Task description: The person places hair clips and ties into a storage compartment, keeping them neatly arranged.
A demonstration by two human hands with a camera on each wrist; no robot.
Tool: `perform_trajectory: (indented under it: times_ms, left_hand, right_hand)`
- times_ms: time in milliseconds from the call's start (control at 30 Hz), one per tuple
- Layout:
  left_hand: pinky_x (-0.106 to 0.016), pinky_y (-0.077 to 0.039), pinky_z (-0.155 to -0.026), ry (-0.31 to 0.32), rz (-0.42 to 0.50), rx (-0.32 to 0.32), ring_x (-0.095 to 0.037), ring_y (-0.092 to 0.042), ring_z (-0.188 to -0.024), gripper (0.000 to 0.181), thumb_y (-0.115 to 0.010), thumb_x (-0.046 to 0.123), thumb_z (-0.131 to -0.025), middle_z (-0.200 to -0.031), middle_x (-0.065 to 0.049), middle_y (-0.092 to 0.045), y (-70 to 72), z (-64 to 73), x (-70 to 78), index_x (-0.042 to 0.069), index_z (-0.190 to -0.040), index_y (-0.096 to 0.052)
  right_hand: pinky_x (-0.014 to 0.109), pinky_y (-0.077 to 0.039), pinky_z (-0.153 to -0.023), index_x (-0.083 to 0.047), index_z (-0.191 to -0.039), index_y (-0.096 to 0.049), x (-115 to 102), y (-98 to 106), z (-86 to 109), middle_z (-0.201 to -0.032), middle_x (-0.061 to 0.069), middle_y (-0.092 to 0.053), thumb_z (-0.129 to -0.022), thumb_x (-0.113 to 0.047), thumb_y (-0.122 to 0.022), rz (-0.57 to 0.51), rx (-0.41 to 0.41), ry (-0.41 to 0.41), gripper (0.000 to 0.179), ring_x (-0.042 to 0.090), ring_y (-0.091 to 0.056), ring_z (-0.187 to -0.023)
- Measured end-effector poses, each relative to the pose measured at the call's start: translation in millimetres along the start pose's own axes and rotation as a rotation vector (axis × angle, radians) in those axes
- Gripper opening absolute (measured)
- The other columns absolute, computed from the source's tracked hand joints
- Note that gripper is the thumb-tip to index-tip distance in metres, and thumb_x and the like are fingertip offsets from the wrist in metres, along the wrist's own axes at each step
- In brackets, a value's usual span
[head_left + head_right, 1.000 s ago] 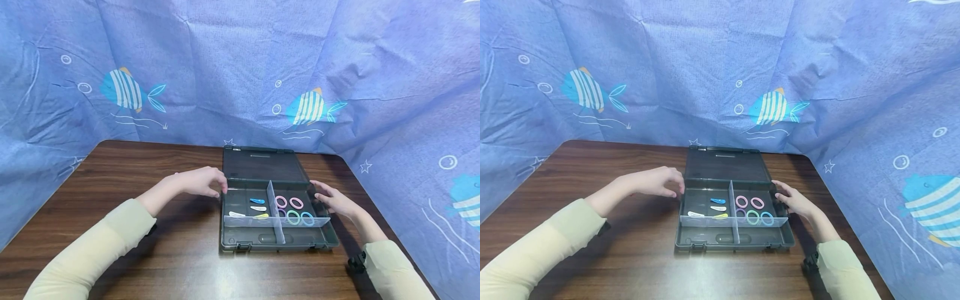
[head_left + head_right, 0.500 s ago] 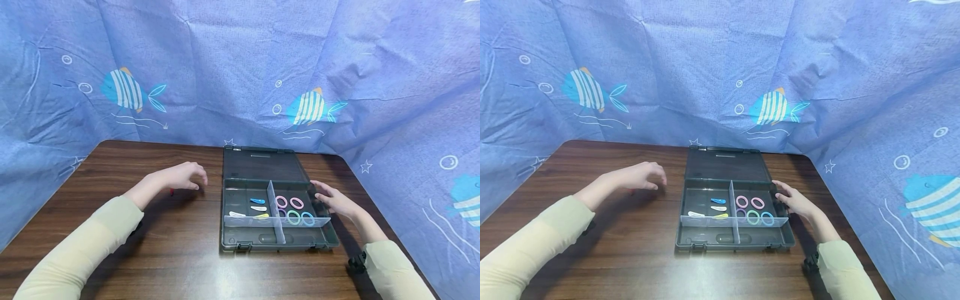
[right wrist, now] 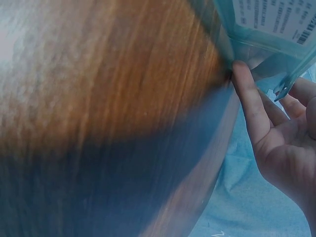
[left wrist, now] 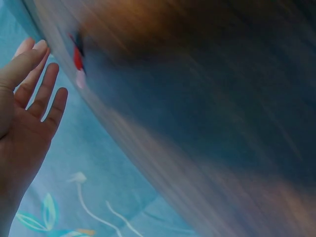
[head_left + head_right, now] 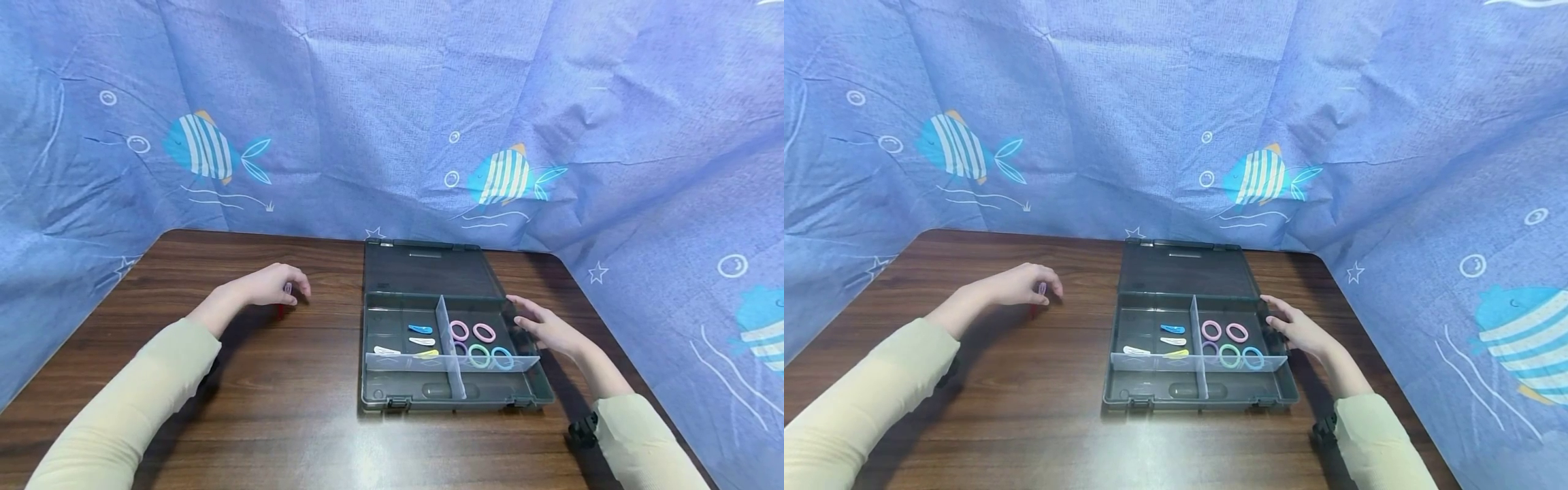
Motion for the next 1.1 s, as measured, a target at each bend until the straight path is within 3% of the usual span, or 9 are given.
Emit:
perform_trajectory:
  times_ms: [133, 400, 533, 833, 1000, 1100]
  left_hand:
    - [-0.027, -0.047, -0.067, 0.032, 0.021, -0.01, -0.014, -0.058, -0.074, 0.022, -0.076, 0.001, -0.074, -0.089, 0.001, -0.069, -0.9, 6.3, -14.1, 0.01, -0.092, -0.07]
    - [-0.039, -0.049, -0.077, 0.08, 0.112, -0.04, -0.019, -0.061, -0.084, 0.021, -0.076, 0.002, -0.074, -0.087, 0.0, -0.069, -2.2, 17.0, -29.5, 0.008, -0.094, -0.07]
    - [-0.038, -0.049, -0.079, 0.101, 0.134, -0.042, -0.019, -0.06, -0.085, 0.021, -0.075, 0.0, -0.075, -0.087, -0.001, -0.069, -3.0, 20.8, -34.6, 0.007, -0.094, -0.071]
    - [-0.029, -0.046, -0.074, 0.12, 0.112, -0.025, -0.015, -0.057, -0.08, 0.016, -0.077, 0.004, -0.074, -0.082, 0.002, -0.066, -4.4, 21.2, -33.6, 0.01, -0.088, -0.071]
    - [-0.024, -0.044, -0.069, 0.148, 0.121, -0.043, -0.011, -0.053, -0.075, 0.012, -0.075, 0.004, -0.076, -0.078, 0.003, -0.064, -6.9, 21.0, -35.0, 0.01, -0.086, -0.071]
    - [-0.024, -0.044, -0.069, 0.134, 0.114, -0.051, -0.01, -0.052, -0.073, 0.009, -0.075, 0.006, -0.077, -0.077, 0.004, -0.064, -7.3, 21.2, -34.7, 0.01, -0.085, -0.071]
  right_hand:
    - [0.057, -0.048, -0.082, -0.017, -0.151, -0.016, 0, 0, 0.1, -0.151, 0.028, -0.014, -0.102, -0.022, -0.042, -0.005, -0.001, 0.002, 0.056, 0.05, -0.036, -0.127]
    - [0.057, -0.048, -0.083, -0.016, -0.151, -0.016, -1, -1, -0.2, -0.152, 0.028, -0.013, -0.102, -0.023, -0.042, 0.001, -0.001, 0.005, 0.057, 0.05, -0.035, -0.128]
    - [0.057, -0.048, -0.083, -0.015, -0.151, -0.015, -1, -1, -0.1, -0.151, 0.029, -0.013, -0.101, -0.022, -0.042, -0.005, -0.004, 0.012, 0.057, 0.051, -0.035, -0.128]
    - [0.058, -0.048, -0.082, -0.018, -0.151, -0.016, 4, 1, -1.3, -0.152, 0.027, -0.013, -0.102, -0.023, -0.041, 0.02, 0.011, -0.002, 0.056, 0.051, -0.033, -0.129]
    - [0.058, -0.048, -0.082, -0.018, -0.151, -0.017, 4, 1, -1.7, -0.152, 0.027, -0.013, -0.102, -0.023, -0.041, 0.011, 0.005, 0.002, 0.055, 0.051, -0.033, -0.128]
    - [0.057, -0.048, -0.082, -0.018, -0.151, -0.018, 5, 1, -2.6, -0.152, 0.027, -0.015, -0.102, -0.023, -0.042, 0.003, 0.011, -0.003, 0.055, 0.05, -0.035, -0.128]
Point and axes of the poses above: each hand's wrist, its own z-axis away from the middle knuckle, its own y-axis out of the back of the hand, x = y × z, the point moved 9 cm from there along -z, towards the middle knuckle
